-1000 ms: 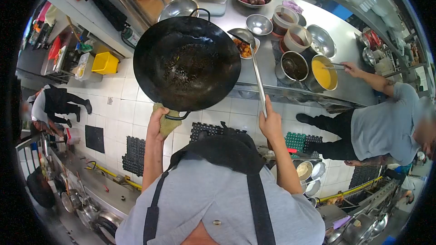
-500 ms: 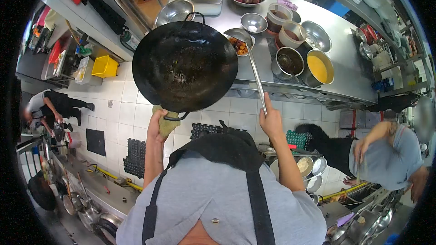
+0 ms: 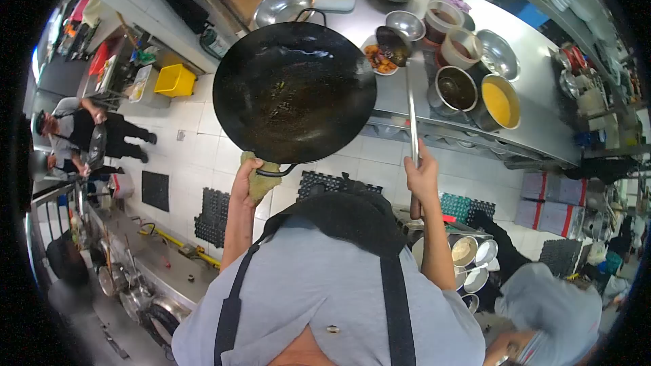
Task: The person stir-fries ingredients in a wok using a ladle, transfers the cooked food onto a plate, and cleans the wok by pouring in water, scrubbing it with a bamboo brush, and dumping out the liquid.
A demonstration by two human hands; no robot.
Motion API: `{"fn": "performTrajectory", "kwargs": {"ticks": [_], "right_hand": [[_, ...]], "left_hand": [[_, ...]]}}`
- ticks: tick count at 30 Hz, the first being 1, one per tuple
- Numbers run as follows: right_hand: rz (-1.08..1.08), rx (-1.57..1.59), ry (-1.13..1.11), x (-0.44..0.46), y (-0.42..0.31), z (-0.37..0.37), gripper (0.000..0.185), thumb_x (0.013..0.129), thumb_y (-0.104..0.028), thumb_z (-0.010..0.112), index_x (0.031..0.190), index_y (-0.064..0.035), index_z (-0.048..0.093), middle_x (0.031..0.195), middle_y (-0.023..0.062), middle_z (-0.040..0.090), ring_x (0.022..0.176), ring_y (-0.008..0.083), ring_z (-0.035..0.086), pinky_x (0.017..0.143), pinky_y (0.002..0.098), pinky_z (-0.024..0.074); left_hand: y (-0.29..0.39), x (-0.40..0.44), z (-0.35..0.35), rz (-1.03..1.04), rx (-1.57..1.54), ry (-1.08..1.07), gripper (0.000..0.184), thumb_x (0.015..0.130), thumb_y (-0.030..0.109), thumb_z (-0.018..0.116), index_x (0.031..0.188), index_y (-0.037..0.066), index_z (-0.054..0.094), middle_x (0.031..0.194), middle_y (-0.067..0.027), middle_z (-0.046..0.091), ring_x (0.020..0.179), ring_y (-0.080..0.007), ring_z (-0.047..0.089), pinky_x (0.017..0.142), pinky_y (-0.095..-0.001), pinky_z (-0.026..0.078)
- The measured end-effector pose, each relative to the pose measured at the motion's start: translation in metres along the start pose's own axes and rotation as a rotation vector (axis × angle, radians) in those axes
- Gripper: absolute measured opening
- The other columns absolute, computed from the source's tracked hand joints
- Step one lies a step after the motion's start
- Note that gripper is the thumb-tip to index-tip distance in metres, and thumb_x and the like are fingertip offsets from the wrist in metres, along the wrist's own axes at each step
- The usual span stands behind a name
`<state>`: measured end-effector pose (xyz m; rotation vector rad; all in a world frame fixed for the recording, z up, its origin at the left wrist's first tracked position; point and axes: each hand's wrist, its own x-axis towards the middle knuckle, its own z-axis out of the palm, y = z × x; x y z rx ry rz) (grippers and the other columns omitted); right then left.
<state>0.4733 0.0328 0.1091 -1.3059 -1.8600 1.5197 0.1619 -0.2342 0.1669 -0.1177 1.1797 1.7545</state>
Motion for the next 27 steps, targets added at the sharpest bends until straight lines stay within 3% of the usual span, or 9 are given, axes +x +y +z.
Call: {"fn": "performTrajectory", "kwargs": {"ticks": [4, 8, 11, 12, 16, 19, 21, 25, 27], "right_hand": [[0.123, 0.646, -0.135, -0.028, -0.026, 0.005, 0.037, 0.096, -0.002, 0.052, 0.133, 0.0002, 0.045, 0.053, -0.0040, 0.040, 0.036, 0.0071, 0.038, 0.035, 0.0261, 0.0314], [0.102, 0.539, -0.039, -0.076, -0.016, 0.034, 0.035, 0.095, 0.000, 0.051, 0.130, -0.0016, 0.046, 0.059, -0.0009, 0.046, 0.035, 0.0083, 0.038, 0.034, 0.0265, 0.0316], [0.049, 0.268, 0.043, -0.122, -0.011, 0.068, 0.033, 0.092, -0.003, 0.055, 0.125, -0.0016, 0.050, 0.062, -0.0024, 0.046, 0.046, 0.0050, 0.041, 0.042, 0.0248, 0.0347], [-0.155, 0.079, 0.149, -0.130, 0.002, 0.086, 0.036, 0.088, -0.010, 0.065, 0.121, 0.0012, 0.057, 0.070, 0.0066, 0.059, 0.060, 0.0200, 0.055, 0.058, 0.0326, 0.0462], [-0.058, -0.131, 0.314, -0.186, -0.005, 0.169, 0.037, 0.086, -0.011, 0.067, 0.120, 0.0035, 0.058, 0.069, 0.0174, 0.055, 0.058, 0.0237, 0.055, 0.059, 0.0361, 0.0455], [0.114, -0.112, 0.395, -0.225, -0.029, 0.232, 0.037, 0.086, -0.010, 0.067, 0.119, 0.0037, 0.058, 0.066, 0.0152, 0.053, 0.056, 0.0211, 0.052, 0.058, 0.0352, 0.0445], [0.100, 0.029, 0.473, -0.257, -0.019, 0.276, 0.034, 0.086, -0.010, 0.067, 0.117, 0.0040, 0.059, 0.069, 0.0065, 0.053, 0.060, 0.0136, 0.049, 0.057, 0.0315, 0.0426], [0.210, 0.266, 0.582, -0.303, -0.070, 0.325, 0.029, 0.087, -0.007, 0.065, 0.113, 0.0042, 0.060, 0.077, -0.0034, 0.051, 0.066, 0.0060, 0.046, 0.058, 0.0249, 0.0395], [0.255, 0.256, 0.638, -0.328, -0.081, 0.341, 0.028, 0.087, -0.004, 0.063, 0.113, 0.0041, 0.060, 0.076, -0.0038, 0.050, 0.067, 0.0048, 0.044, 0.058, 0.0234, 0.0380]], "left_hand": [[0.005, -0.009, -0.024, -0.042, 0.050, 0.028, 0.050, 0.081, 0.016, 0.064, 0.126, -0.002, 0.053, 0.109, -0.0182, 0.067, 0.095, -0.0310, 0.069, 0.082, -0.0437, 0.060], [0.028, -0.017, -0.048, -0.107, 0.094, -0.058, 0.049, 0.082, 0.015, 0.062, 0.127, -0.002, 0.054, 0.113, -0.0158, 0.067, 0.100, -0.0292, 0.068, 0.088, -0.0436, 0.058], [0.046, -0.008, -0.075, -0.163, 0.141, -0.117, 0.052, 0.079, 0.018, 0.064, 0.126, -0.001, 0.055, 0.108, -0.0177, 0.068, 0.093, -0.0320, 0.070, 0.077, -0.0415, 0.061], [0.053, -0.004, -0.082, -0.192, 0.163, -0.149, 0.052, 0.079, 0.018, 0.064, 0.126, -0.001, 0.055, 0.108, -0.0175, 0.068, 0.092, -0.0319, 0.070, 0.077, -0.0414, 0.061], [0.088, 0.010, -0.112, -0.293, 0.266, -0.230, 0.051, 0.079, 0.016, 0.064, 0.126, -0.001, 0.054, 0.108, -0.0156, 0.067, 0.091, -0.0290, 0.070, 0.077, -0.0412, 0.062], [0.121, 0.024, -0.134, -0.357, 0.402, -0.353, 0.048, 0.080, 0.015, 0.064, 0.124, -0.002, 0.054, 0.103, -0.0148, 0.067, 0.088, -0.0275, 0.071, 0.075, -0.0415, 0.062], [0.141, 0.020, -0.140, -0.433, 0.464, -0.372, 0.048, 0.080, 0.015, 0.065, 0.123, -0.002, 0.054, 0.101, -0.0149, 0.067, 0.087, -0.0275, 0.071, 0.075, -0.0417, 0.062], [0.153, 0.025, -0.164, -0.529, 0.610, -0.508, 0.060, 0.079, 0.021, 0.066, 0.133, 0.000, 0.049, 0.113, -0.0154, 0.065, 0.098, -0.0281, 0.069, 0.081, -0.0429, 0.060], [0.148, 0.032, -0.173, -0.605, 0.577, -0.579, 0.047, 0.081, 0.016, 0.064, 0.124, 0.000, 0.054, 0.104, -0.0143, 0.067, 0.090, -0.0270, 0.070, 0.077, -0.0434, 0.061]]}}
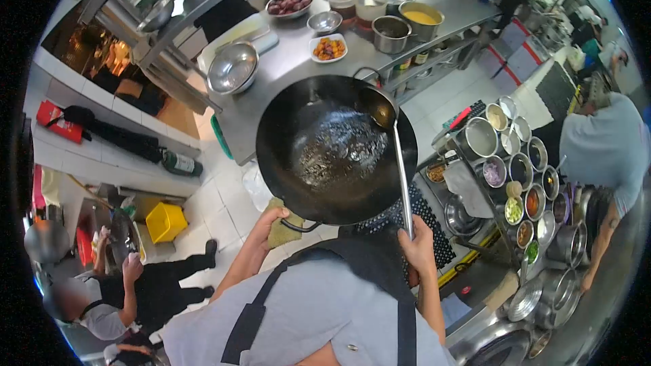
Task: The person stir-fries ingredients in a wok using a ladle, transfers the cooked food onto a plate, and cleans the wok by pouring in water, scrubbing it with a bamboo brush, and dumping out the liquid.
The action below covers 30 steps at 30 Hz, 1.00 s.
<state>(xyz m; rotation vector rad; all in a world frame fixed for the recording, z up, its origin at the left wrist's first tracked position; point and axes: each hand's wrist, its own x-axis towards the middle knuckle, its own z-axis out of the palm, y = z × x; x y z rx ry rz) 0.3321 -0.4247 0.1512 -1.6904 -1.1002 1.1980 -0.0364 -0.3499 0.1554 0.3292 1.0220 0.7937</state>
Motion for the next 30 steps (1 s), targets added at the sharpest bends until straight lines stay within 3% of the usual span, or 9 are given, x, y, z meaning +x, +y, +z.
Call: {"fn": "performTrajectory", "kwargs": {"ticks": [1, 4, 5, 8, 12, 20, 21, 25, 30], "right_hand": [[-0.097, -0.001, 0.046, -0.012, 0.014, 0.000, 0.028, 0.088, -0.001, 0.058, 0.115, 0.0053, 0.057, 0.072, -0.0022, 0.051, 0.057, 0.0057, 0.046, 0.051, 0.0240, 0.0391], [0.155, 0.294, 0.077, -0.067, -0.008, -0.004, 0.030, 0.088, 0.000, 0.056, 0.118, 0.0071, 0.054, 0.066, 0.0000, 0.052, 0.044, 0.0088, 0.044, 0.041, 0.0257, 0.0387], [0.121, 0.419, 0.091, -0.082, 0.014, -0.008, 0.034, 0.088, 0.001, 0.057, 0.121, 0.0084, 0.051, 0.061, 0.0016, 0.051, 0.035, 0.0115, 0.042, 0.034, 0.0282, 0.0377], [0.174, 0.597, 0.196, -0.146, 0.030, -0.017, 0.037, 0.089, 0.002, 0.058, 0.124, 0.0073, 0.049, 0.061, 0.0015, 0.049, 0.037, 0.0105, 0.044, 0.034, 0.0271, 0.0371], [0.173, 0.571, 0.368, -0.250, 0.062, -0.017, 0.040, 0.088, 0.003, 0.059, 0.127, 0.0055, 0.048, 0.061, 0.0015, 0.048, 0.037, 0.0099, 0.043, 0.034, 0.0274, 0.0360], [-0.005, 1.044, 0.555, -0.439, 0.089, 0.018, 0.063, 0.088, -0.020, 0.074, 0.139, -0.0003, 0.042, 0.059, -0.0030, 0.042, 0.035, 0.0058, 0.035, 0.033, 0.0242, 0.0284], [-0.050, 1.021, 0.567, -0.452, 0.094, 0.020, 0.067, 0.089, -0.026, 0.075, 0.140, -0.0008, 0.040, 0.059, -0.0035, 0.038, 0.035, 0.0052, 0.034, 0.032, 0.0238, 0.0281], [-0.255, 1.121, 0.676, -0.473, 0.102, 0.007, 0.064, 0.093, -0.026, 0.070, 0.141, -0.0008, 0.037, 0.059, -0.0044, 0.036, 0.035, 0.0044, 0.034, 0.030, 0.0233, 0.0285], [-0.264, 1.086, 0.891, -0.462, 0.073, -0.046, 0.060, 0.095, -0.024, 0.065, 0.144, 0.0002, 0.040, 0.064, -0.0066, 0.037, 0.041, 0.0002, 0.035, 0.035, 0.0193, 0.0302]], "left_hand": [[-0.002, 0.001, 0.000, -0.035, 0.002, -0.040, 0.041, 0.082, 0.014, 0.064, 0.119, -0.001, 0.056, 0.101, -0.0135, 0.068, 0.087, -0.0259, 0.071, 0.075, -0.0438, 0.062], [-0.012, -0.001, 0.011, -0.092, 0.101, -0.137, 0.031, 0.083, 0.012, 0.064, 0.111, 0.000, 0.058, 0.094, -0.0122, 0.068, 0.080, -0.0246, 0.072, 0.071, -0.0434, 0.063], [-0.018, -0.001, 0.016, -0.101, 0.145, -0.162, 0.030, 0.083, 0.012, 0.065, 0.110, 0.000, 0.058, 0.093, -0.0120, 0.068, 0.079, -0.0245, 0.072, 0.071, -0.0429, 0.063], [-0.042, -0.006, 0.037, -0.130, 0.236, -0.250, 0.029, 0.083, 0.012, 0.065, 0.108, 0.002, 0.058, 0.091, -0.0109, 0.067, 0.078, -0.0235, 0.071, 0.070, -0.0399, 0.062], [-0.083, -0.015, 0.067, -0.221, 0.327, -0.402, 0.029, 0.083, 0.014, 0.065, 0.108, 0.001, 0.057, 0.092, -0.0125, 0.067, 0.079, -0.0239, 0.070, 0.071, -0.0397, 0.061], [-0.181, -0.053, 0.137, -0.452, 0.461, -0.690, 0.020, 0.085, 0.013, 0.063, 0.100, 0.001, 0.059, 0.084, -0.0147, 0.068, 0.071, -0.0270, 0.071, 0.063, -0.0433, 0.062], [-0.190, -0.063, 0.151, -0.463, 0.476, -0.706, 0.017, 0.085, 0.013, 0.063, 0.096, 0.001, 0.060, 0.083, -0.0140, 0.068, 0.069, -0.0269, 0.071, 0.061, -0.0417, 0.062], [-0.232, -0.078, 0.203, -0.530, 0.532, -0.839, 0.015, 0.084, 0.013, 0.064, 0.094, 0.003, 0.060, 0.083, -0.0134, 0.068, 0.070, -0.0254, 0.071, 0.062, -0.0408, 0.062], [-0.289, -0.048, 0.278, -0.765, 0.735, -0.933, 0.018, 0.084, 0.012, 0.065, 0.097, 0.001, 0.059, 0.085, -0.0141, 0.068, 0.073, -0.0263, 0.071, 0.064, -0.0430, 0.063]]}}
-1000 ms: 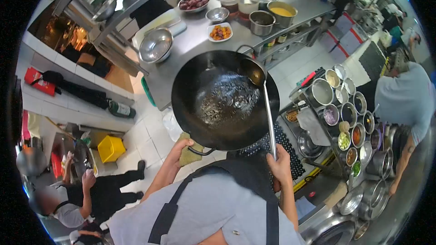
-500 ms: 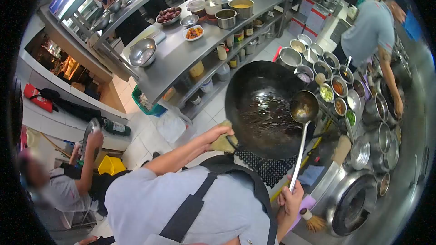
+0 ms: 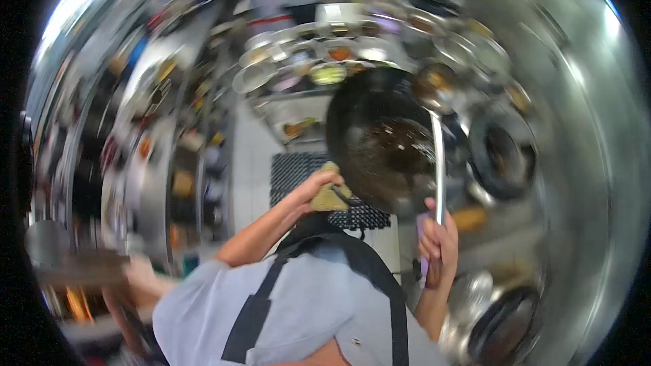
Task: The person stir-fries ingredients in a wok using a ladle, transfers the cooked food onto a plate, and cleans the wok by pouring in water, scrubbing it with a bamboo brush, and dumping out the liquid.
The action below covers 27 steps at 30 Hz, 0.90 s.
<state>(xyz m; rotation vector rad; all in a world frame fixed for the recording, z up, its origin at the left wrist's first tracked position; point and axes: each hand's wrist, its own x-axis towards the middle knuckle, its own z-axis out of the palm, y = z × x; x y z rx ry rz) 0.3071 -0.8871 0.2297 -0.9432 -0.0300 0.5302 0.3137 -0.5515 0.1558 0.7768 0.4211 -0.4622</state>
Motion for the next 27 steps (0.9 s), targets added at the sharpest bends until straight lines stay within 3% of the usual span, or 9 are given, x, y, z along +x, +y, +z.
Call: {"fn": "performTrajectory", "kwargs": {"ticks": [3, 6, 10, 14, 19, 22, 23, 27], "right_hand": [[-0.092, 0.144, 0.036, 0.019, -0.002, -0.005, 0.052, 0.100, -0.023, 0.059, 0.143, -0.0009, 0.040, 0.065, -0.0072, 0.037, 0.041, -0.0018, 0.034, 0.037, 0.0178, 0.0322], [-0.162, 0.230, 0.168, 0.018, 0.010, 0.002, 0.052, 0.100, -0.022, 0.059, 0.143, -0.0007, 0.039, 0.065, -0.0071, 0.037, 0.041, -0.0017, 0.036, 0.037, 0.0181, 0.0345], [-0.268, 0.301, 0.317, 0.013, 0.032, 0.008, 0.055, 0.100, -0.024, 0.061, 0.143, -0.0007, 0.037, 0.065, -0.0065, 0.037, 0.040, -0.0006, 0.036, 0.036, 0.0196, 0.0338], [-0.401, 0.335, 0.475, -0.012, 0.054, 0.017, 0.052, 0.100, -0.027, 0.060, 0.142, -0.0023, 0.041, 0.064, -0.0060, 0.036, 0.039, 0.0006, 0.035, 0.036, 0.0208, 0.0360], [-0.507, 0.328, 0.647, -0.010, 0.054, -0.008, 0.048, 0.101, -0.025, 0.058, 0.141, -0.0030, 0.042, 0.064, -0.0048, 0.038, 0.039, 0.0031, 0.036, 0.035, 0.0235, 0.0352], [-0.513, 0.257, 0.766, -0.003, 0.033, -0.028, 0.041, 0.102, -0.023, 0.055, 0.138, -0.0049, 0.044, 0.063, -0.0044, 0.039, 0.038, 0.0051, 0.036, 0.035, 0.0257, 0.0342], [-0.509, 0.256, 0.779, -0.002, 0.025, -0.038, 0.040, 0.102, -0.022, 0.054, 0.137, -0.0050, 0.045, 0.063, -0.0046, 0.040, 0.038, 0.0052, 0.037, 0.035, 0.0258, 0.0341], [-0.472, 0.227, 0.832, 0.017, -0.025, -0.071, 0.038, 0.102, -0.018, 0.053, 0.136, -0.0040, 0.045, 0.063, -0.0056, 0.041, 0.039, 0.0052, 0.038, 0.035, 0.0247, 0.0349]], "left_hand": [[0.018, 0.068, 0.008, -0.007, 0.093, -0.075, 0.026, 0.083, 0.010, 0.061, 0.106, -0.001, 0.057, 0.088, -0.0167, 0.067, 0.073, -0.0289, 0.071, 0.065, -0.0449, 0.063], [0.053, 0.111, 0.033, -0.113, 0.240, -0.158, 0.028, 0.083, 0.011, 0.060, 0.108, -0.002, 0.056, 0.090, -0.0170, 0.067, 0.073, -0.0293, 0.071, 0.065, -0.0441, 0.063], [0.096, 0.176, 0.076, -0.251, 0.206, -0.327, 0.023, 0.083, 0.007, 0.057, 0.105, 0.002, 0.058, 0.091, -0.0144, 0.067, 0.076, -0.0271, 0.071, 0.067, -0.0437, 0.063], [0.080, 0.255, 0.111, -0.376, 0.255, -0.391, 0.022, 0.085, 0.009, 0.056, 0.106, 0.002, 0.059, 0.089, -0.0123, 0.067, 0.073, -0.0276, 0.070, 0.067, -0.0440, 0.062], [0.041, 0.353, 0.174, -0.636, 0.349, -0.454, 0.030, 0.081, 0.025, 0.063, 0.100, 0.002, 0.061, 0.086, -0.0139, 0.067, 0.072, -0.0310, 0.069, 0.055, -0.0393, 0.056], [0.023, 0.371, 0.206, -0.644, 0.311, -0.469, 0.028, 0.080, 0.025, 0.064, 0.098, 0.003, 0.062, 0.089, -0.0139, 0.068, 0.074, -0.0305, 0.069, 0.054, -0.0379, 0.055], [0.011, 0.392, 0.209, -0.718, 0.287, -0.492, 0.028, 0.080, 0.025, 0.064, 0.099, 0.003, 0.062, 0.093, -0.0136, 0.068, 0.077, -0.0306, 0.068, 0.058, -0.0383, 0.056], [-0.027, 0.438, 0.225, -0.628, 0.361, -0.457, 0.032, 0.081, 0.021, 0.064, 0.108, 0.004, 0.057, 0.103, -0.0160, 0.063, 0.091, -0.0332, 0.065, 0.079, -0.0469, 0.057]]}}
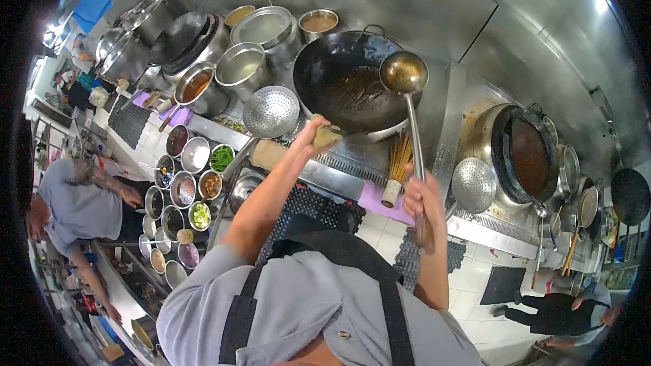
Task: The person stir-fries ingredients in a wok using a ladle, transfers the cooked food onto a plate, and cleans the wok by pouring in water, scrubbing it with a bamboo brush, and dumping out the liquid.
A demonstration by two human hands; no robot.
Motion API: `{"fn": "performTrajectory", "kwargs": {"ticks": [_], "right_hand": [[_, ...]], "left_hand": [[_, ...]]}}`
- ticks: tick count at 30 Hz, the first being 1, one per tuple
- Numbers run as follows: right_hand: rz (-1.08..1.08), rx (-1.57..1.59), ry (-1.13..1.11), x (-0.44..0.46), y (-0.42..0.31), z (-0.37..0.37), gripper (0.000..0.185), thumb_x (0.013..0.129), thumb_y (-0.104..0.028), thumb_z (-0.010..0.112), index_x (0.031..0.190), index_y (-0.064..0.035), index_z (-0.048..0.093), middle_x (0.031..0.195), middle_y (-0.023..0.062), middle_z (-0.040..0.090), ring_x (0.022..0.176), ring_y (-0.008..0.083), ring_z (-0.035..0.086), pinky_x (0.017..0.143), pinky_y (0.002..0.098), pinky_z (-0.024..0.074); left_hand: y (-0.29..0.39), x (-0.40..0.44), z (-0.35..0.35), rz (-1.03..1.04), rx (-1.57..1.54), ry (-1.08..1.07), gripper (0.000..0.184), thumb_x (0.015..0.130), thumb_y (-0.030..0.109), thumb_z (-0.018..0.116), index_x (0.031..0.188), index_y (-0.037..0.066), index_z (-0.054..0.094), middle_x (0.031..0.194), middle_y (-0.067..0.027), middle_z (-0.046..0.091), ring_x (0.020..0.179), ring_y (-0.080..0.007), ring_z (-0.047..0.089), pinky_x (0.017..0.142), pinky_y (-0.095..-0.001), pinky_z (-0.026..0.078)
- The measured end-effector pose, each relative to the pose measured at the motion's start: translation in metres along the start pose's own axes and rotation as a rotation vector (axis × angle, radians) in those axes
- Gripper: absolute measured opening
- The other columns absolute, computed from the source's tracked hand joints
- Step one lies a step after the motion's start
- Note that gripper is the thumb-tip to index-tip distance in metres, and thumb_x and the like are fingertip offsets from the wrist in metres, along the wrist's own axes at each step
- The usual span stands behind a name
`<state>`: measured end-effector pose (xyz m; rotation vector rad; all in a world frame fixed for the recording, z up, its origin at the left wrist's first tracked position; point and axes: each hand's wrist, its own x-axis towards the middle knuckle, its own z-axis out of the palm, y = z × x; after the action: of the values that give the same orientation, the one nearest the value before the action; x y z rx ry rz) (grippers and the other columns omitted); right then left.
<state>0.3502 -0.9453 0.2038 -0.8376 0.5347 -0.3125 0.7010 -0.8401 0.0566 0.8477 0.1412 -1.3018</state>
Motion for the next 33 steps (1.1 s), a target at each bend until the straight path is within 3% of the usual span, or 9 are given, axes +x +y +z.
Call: {"fn": "performTrajectory", "kwargs": {"ticks": [8, 11, 13, 15, 19, 23, 26, 30, 33], "right_hand": [[-0.055, 0.387, -0.289, 0.083, -0.045, 0.040, 0.050, 0.103, -0.014, 0.051, 0.149, -0.0047, 0.036, 0.065, -0.0031, 0.041, 0.040, 0.0026, 0.038, 0.032, 0.0211, 0.0358], [-0.057, -0.017, -0.040, 0.109, -0.039, 0.077, 0.050, 0.101, -0.011, 0.051, 0.149, -0.0068, 0.038, 0.062, -0.0032, 0.039, 0.039, 0.0029, 0.037, 0.032, 0.0212, 0.0336], [-0.019, -0.230, 0.075, 0.153, -0.051, 0.099, 0.047, 0.097, -0.007, 0.052, 0.142, -0.0071, 0.042, 0.060, -0.0032, 0.040, 0.040, 0.0048, 0.039, 0.033, 0.0229, 0.0329], [-0.021, -0.331, 0.086, 0.216, -0.069, 0.134, 0.037, 0.097, -0.006, 0.054, 0.133, -0.0044, 0.047, 0.061, -0.0038, 0.042, 0.040, 0.0051, 0.040, 0.032, 0.0232, 0.0322], [-0.038, -0.725, 0.038, 0.396, -0.073, 0.164, 0.005, 0.091, -0.004, 0.056, 0.088, -0.0022, 0.053, 0.059, 0.0017, 0.048, 0.041, 0.0117, 0.045, 0.035, 0.0299, 0.0388], [0.030, -1.034, 0.245, 0.521, -0.035, 0.208, 0.007, 0.092, -0.005, 0.056, 0.087, -0.0006, 0.052, 0.065, 0.0036, 0.054, 0.046, 0.0116, 0.051, 0.039, 0.0310, 0.0457], [0.088, -0.588, 0.230, 0.565, -0.004, 0.217, 0.007, 0.092, -0.003, 0.055, 0.088, 0.0017, 0.051, 0.064, 0.0030, 0.052, 0.049, 0.0112, 0.052, 0.044, 0.0300, 0.0488], [0.350, 0.569, -0.088, 0.590, 0.004, 0.183, 0.016, 0.091, -0.002, 0.054, 0.100, 0.0093, 0.047, 0.064, 0.0019, 0.049, 0.051, 0.0113, 0.051, 0.051, 0.0244, 0.0480], [0.395, 0.719, -0.251, 0.568, 0.003, 0.176, 0.025, 0.092, -0.003, 0.053, 0.109, 0.0113, 0.042, 0.065, 0.0015, 0.049, 0.051, 0.0104, 0.051, 0.050, 0.0239, 0.0476]], "left_hand": [[0.019, 0.080, -0.004, -0.097, 0.141, -0.081, 0.042, 0.083, 0.031, 0.071, 0.114, 0.005, 0.058, 0.108, -0.0155, 0.067, 0.096, -0.0310, 0.068, 0.070, -0.0431, 0.058], [0.030, 0.039, -0.006, 0.209, 0.540, 0.082, 0.056, 0.083, 0.039, 0.076, 0.122, 0.006, 0.053, 0.104, -0.0169, 0.066, 0.095, -0.0330, 0.068, 0.074, -0.0435, 0.057], [0.039, -0.009, -0.037, 0.592, 1.435, 0.264, 0.076, 0.080, 0.040, 0.080, 0.135, 0.005, 0.042, 0.109, -0.0199, 0.060, 0.099, -0.0386, 0.064, 0.080, -0.0445, 0.056], [0.055, -0.068, -0.058, 0.566, 1.823, 0.448, 0.087, 0.079, 0.029, 0.079, 0.149, 0.008, 0.030, 0.120, -0.0230, 0.052, 0.106, -0.0440, 0.058, 0.085, -0.0465, 0.055], [0.034, -0.088, -0.163, 0.333, 2.045, 0.504, 0.080, 0.083, 0.023, 0.068, 0.154, 0.015, 0.033, 0.130, -0.0244, 0.049, 0.110, -0.0407, 0.054, 0.079, -0.0498, 0.056], [0.027, -0.092, -0.187, 0.513, 2.111, 0.477, 0.088, 0.080, 0.024, 0.072, 0.156, 0.016, 0.029, 0.129, -0.0249, 0.048, 0.106, -0.0399, 0.053, 0.074, -0.0485, 0.054], [0.026, -0.089, -0.188, 0.479, 2.098, 0.470, 0.090, 0.079, 0.027, 0.072, 0.157, 0.017, 0.028, 0.134, -0.0261, 0.047, 0.106, -0.0391, 0.052, 0.075, -0.0473, 0.053], [0.026, -0.091, -0.188, 0.498, 2.065, 0.488, 0.082, 0.085, 0.028, 0.067, 0.157, 0.021, 0.030, 0.135, -0.0247, 0.047, 0.108, -0.0373, 0.052, 0.075, -0.0459, 0.055], [0.028, -0.091, -0.186, 0.462, 2.058, 0.477, 0.081, 0.085, 0.027, 0.067, 0.157, 0.020, 0.030, 0.136, -0.0250, 0.046, 0.108, -0.0379, 0.052, 0.077, -0.0473, 0.054]]}}
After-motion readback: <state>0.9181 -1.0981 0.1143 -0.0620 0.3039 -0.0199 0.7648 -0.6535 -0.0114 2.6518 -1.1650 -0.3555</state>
